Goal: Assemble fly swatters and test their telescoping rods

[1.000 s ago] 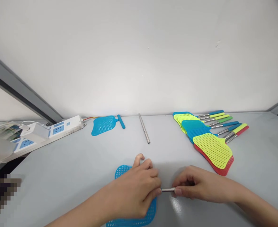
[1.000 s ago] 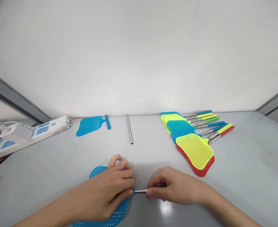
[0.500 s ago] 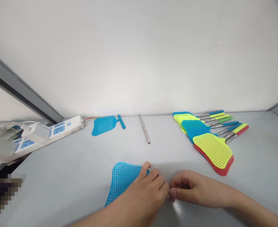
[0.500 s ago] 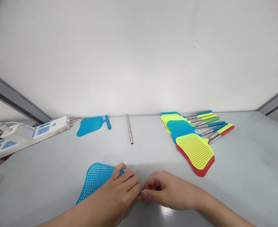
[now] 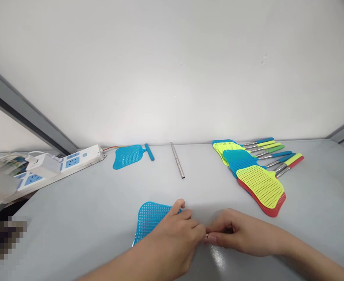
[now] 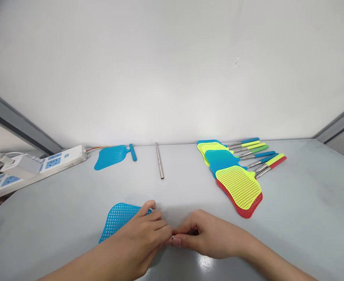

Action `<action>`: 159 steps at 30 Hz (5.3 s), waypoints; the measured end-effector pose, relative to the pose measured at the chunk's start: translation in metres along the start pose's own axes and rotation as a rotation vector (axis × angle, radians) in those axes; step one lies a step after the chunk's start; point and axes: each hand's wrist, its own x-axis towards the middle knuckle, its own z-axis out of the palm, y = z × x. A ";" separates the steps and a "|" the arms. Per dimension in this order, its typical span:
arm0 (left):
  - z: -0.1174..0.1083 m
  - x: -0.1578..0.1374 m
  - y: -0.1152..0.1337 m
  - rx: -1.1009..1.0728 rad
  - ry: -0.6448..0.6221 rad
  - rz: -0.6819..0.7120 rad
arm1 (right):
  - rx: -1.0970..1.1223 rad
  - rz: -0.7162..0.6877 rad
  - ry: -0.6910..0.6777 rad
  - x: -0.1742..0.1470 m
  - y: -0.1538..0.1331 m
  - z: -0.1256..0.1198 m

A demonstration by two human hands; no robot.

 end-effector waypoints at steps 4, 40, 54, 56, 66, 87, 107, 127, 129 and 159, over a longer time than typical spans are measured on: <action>-0.002 0.001 -0.002 -0.038 -0.005 -0.028 | -0.052 -0.009 0.057 0.000 0.000 0.000; -0.005 -0.001 -0.008 0.050 0.061 -0.002 | 0.072 0.096 0.087 -0.004 0.002 -0.009; 0.005 0.000 -0.017 0.300 0.178 0.074 | 0.244 0.263 0.009 -0.010 0.008 -0.017; 0.007 0.001 -0.015 0.363 0.217 0.088 | 0.287 0.246 0.015 -0.010 0.009 -0.018; 0.033 0.001 0.005 0.511 0.343 0.144 | 0.539 0.251 0.002 0.000 0.003 -0.002; 0.027 0.004 -0.001 0.340 0.317 0.060 | 0.487 0.334 0.005 0.000 -0.002 -0.005; 0.015 0.006 0.000 0.291 0.254 -0.023 | 0.423 0.348 -0.009 -0.008 0.003 -0.017; 0.015 0.006 -0.004 0.220 0.256 -0.053 | 0.380 0.343 -0.002 -0.010 0.004 -0.019; 0.014 0.006 -0.005 0.217 0.260 -0.059 | 0.370 0.345 0.003 -0.010 0.003 -0.020; 0.011 0.005 -0.008 0.196 0.262 -0.136 | 0.370 0.333 0.029 -0.010 0.008 -0.018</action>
